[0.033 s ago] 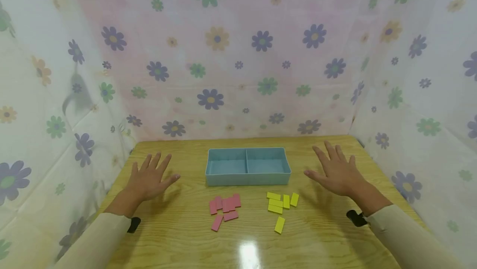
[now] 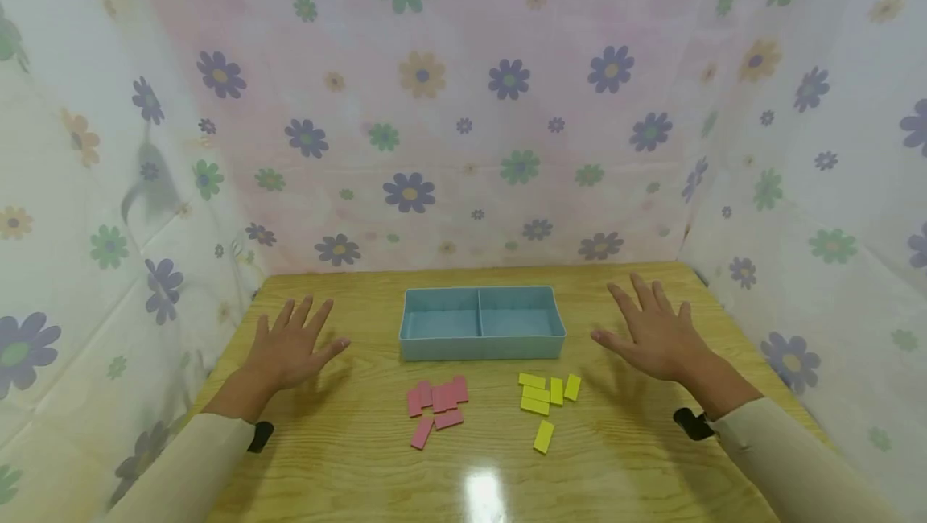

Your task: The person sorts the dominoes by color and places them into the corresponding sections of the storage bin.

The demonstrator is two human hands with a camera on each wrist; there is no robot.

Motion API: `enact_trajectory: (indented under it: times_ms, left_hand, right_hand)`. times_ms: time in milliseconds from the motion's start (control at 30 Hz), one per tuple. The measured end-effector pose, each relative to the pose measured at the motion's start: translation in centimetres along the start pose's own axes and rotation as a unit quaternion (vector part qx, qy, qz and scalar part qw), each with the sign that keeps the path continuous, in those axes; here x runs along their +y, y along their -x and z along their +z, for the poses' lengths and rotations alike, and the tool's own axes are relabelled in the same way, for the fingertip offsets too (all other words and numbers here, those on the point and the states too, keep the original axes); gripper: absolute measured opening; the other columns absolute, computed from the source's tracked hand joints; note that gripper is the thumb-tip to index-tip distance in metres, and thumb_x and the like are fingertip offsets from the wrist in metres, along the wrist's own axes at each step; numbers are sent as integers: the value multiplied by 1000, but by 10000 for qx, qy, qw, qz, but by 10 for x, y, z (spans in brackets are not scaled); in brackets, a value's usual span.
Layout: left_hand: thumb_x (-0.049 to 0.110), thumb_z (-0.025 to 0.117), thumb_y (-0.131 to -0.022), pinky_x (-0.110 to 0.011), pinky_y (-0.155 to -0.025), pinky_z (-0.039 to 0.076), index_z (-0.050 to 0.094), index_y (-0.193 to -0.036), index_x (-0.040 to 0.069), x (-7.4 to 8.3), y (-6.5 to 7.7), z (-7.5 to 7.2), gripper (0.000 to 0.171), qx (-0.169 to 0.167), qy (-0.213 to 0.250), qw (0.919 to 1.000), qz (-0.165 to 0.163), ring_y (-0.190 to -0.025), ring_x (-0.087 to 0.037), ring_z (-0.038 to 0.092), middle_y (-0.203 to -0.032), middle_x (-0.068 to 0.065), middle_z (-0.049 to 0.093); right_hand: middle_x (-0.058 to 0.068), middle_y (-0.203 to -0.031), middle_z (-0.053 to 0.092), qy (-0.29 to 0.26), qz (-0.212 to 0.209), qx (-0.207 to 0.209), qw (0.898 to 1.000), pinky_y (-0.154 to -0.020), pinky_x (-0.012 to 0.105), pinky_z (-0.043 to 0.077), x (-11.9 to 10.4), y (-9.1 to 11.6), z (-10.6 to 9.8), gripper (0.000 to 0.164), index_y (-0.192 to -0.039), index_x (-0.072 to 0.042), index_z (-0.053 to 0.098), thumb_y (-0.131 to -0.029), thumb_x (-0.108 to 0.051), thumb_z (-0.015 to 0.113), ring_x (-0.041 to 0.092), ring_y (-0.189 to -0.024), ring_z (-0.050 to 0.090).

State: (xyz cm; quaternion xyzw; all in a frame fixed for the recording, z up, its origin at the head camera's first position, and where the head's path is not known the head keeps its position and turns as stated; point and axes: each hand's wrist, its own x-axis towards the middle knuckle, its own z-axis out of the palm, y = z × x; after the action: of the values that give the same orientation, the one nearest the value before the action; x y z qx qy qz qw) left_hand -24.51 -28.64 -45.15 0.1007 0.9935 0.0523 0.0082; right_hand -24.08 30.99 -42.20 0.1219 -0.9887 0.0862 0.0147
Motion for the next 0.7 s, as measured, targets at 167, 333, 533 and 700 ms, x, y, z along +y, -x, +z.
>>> enact_trajectory:
  times_ms: [167,333,533,700]
  left_hand:
    - [81,29,-98,-83,-114,4,17,-168,18,2,0,0,95,-19,9,10000,30,-155,-54,11,-171,-26,13]
    - [77,31,-100,-81,-113,18,21,-167,13,9,-1,1,92,113,320,9994,111,-152,-56,22,-169,-27,18]
    - [71,33,-104,-79,-112,26,16,-167,12,24,-10,16,88,-59,2192,9755,193,-150,-57,24,-169,-27,18]
    - [67,39,-104,-67,-111,41,17,-167,14,36,-18,23,84,-154,3590,9331,120,-146,-50,38,-168,-24,24]
  right_hand:
    - [27,-171,2,-34,12,-9,10000,-103,91,2,1,2,0,97,-168,-18,16,-97,-78,42,61,-152,4]
    - [28,-171,6,-173,-98,47,9998,-105,88,10,2,2,1,96,-167,-16,18,-97,-77,44,62,-151,12]
    - [28,-163,26,-872,-303,186,9956,-103,79,34,7,2,12,91,-164,-10,26,-99,-69,51,56,-144,31]
    - [24,-154,40,-1515,-346,192,9877,-96,68,48,7,1,24,83,-161,-10,34,-101,-63,54,47,-132,50]
